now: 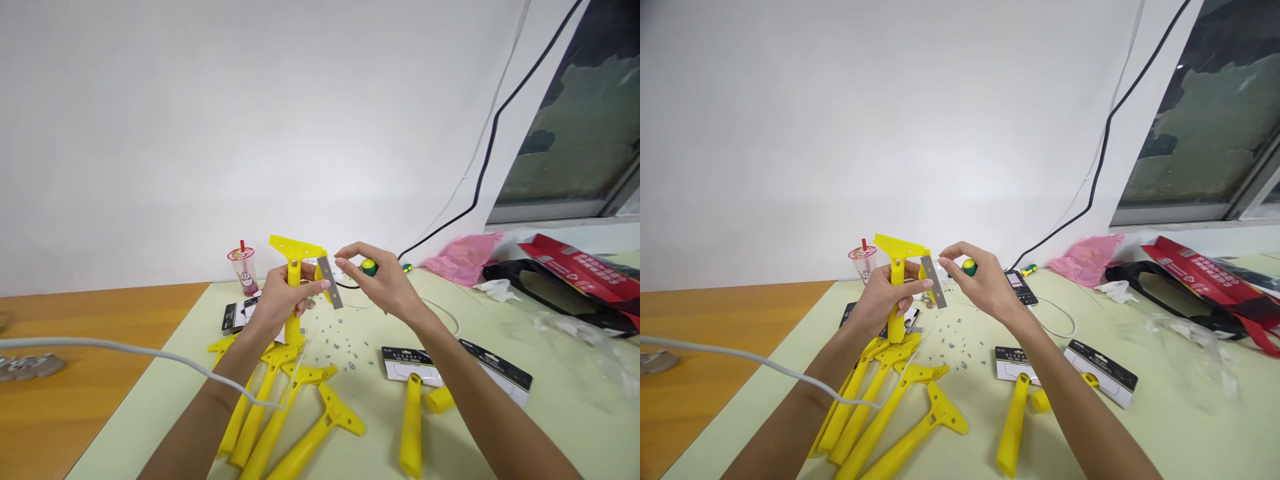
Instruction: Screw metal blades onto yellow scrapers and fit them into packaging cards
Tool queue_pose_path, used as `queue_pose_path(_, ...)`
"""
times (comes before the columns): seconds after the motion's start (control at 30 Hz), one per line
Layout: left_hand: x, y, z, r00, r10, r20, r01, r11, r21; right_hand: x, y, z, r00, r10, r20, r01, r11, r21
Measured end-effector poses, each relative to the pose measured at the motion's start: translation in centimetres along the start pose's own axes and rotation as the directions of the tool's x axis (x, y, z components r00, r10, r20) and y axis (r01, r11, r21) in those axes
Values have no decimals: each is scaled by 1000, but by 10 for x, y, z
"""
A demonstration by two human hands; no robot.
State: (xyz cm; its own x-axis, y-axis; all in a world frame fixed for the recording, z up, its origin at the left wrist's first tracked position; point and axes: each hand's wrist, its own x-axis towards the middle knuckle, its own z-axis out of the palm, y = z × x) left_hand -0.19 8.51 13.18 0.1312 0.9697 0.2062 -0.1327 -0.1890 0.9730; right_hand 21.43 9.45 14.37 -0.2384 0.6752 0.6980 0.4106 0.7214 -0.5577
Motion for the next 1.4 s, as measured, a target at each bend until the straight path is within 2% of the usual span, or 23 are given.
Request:
queue_pose_path(0.03,1,0,-2,1000,-4,4,4,1000,-23,-1,3,-1,989,-144,-41,140,987,-75)
queue_pose_path(0.1,1,0,-5,999,-18,29,20,998,-58,-4,7,-4,923,-385,-22,370,899,-234)
queue_pose_path(0.17,2,2,-8,997,-37,65,43,996,-82,-8,10,-6,863,-500,71,488,791,-369)
queue_pose_path(0.23,1,3,-9,993,-58,104,69,991,-113,-11,8,-5,837,-525,154,529,704,-473)
queue_pose_path(0.33,1,3,-9,985,-69,161,96,981,-167,-14,5,-1,806,-555,205,560,604,-567)
queue_pose_path(0.43,1,1,-8,980,-66,190,104,975,-198,-14,4,2,784,-584,209,575,559,-597)
queue_pose_path(0.7,1,2,-6,967,-108,232,155,968,-196,-15,12,4,711,-686,155,631,525,-571)
queue_pose_path(0.93,1,2,-6,963,-105,248,150,974,-172,-15,16,2,690,-708,147,648,515,-561)
queue_pose_path(1.13,3,-1,-7,973,-102,205,137,977,-161,-14,19,2,688,-704,177,657,500,-564)
queue_pose_path(1.33,3,-1,-8,990,-54,133,69,991,-112,-13,18,7,642,-753,142,646,432,-629)
queue_pose_path(1.4,2,1,-10,996,-20,90,26,997,-68,-14,18,10,659,-738,144,639,448,-625)
